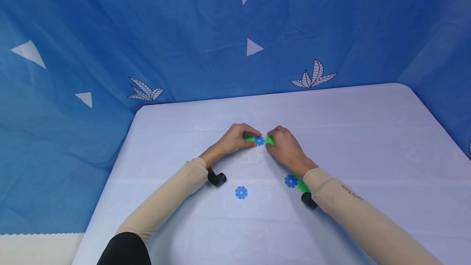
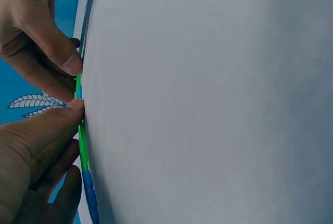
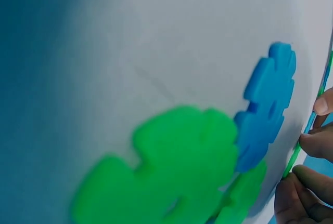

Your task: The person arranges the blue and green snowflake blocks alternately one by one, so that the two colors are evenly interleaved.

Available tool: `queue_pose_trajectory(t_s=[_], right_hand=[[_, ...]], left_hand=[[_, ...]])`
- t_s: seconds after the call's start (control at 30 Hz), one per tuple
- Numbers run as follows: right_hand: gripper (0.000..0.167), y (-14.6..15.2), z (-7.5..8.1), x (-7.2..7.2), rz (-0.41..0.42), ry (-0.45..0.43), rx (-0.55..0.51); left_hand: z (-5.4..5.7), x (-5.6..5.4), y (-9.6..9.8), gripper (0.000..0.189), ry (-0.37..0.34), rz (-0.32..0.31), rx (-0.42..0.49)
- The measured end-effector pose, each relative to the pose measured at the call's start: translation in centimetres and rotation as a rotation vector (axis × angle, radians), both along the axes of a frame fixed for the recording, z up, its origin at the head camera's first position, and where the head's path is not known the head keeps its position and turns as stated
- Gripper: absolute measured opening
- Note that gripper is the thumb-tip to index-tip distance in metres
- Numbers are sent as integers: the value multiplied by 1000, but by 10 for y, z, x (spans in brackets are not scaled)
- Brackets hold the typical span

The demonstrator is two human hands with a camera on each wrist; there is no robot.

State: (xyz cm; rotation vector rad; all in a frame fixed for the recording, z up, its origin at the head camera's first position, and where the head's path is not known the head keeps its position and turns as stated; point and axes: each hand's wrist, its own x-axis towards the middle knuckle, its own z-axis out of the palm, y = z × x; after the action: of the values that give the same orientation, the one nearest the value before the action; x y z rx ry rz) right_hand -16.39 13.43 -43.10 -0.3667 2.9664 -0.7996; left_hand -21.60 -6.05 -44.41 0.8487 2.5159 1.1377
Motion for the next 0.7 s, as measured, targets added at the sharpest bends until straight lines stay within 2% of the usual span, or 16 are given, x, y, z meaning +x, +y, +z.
queue_pose_trajectory(t_s=[0.5,0.7], right_hand=[[42,2,1,4,-8,19,2],[40,6,1,13,32,47,-41]], left_hand=[[-2,1,1,32,-4,-3,-1],[-2,0,0,32,-2,2,-6]])
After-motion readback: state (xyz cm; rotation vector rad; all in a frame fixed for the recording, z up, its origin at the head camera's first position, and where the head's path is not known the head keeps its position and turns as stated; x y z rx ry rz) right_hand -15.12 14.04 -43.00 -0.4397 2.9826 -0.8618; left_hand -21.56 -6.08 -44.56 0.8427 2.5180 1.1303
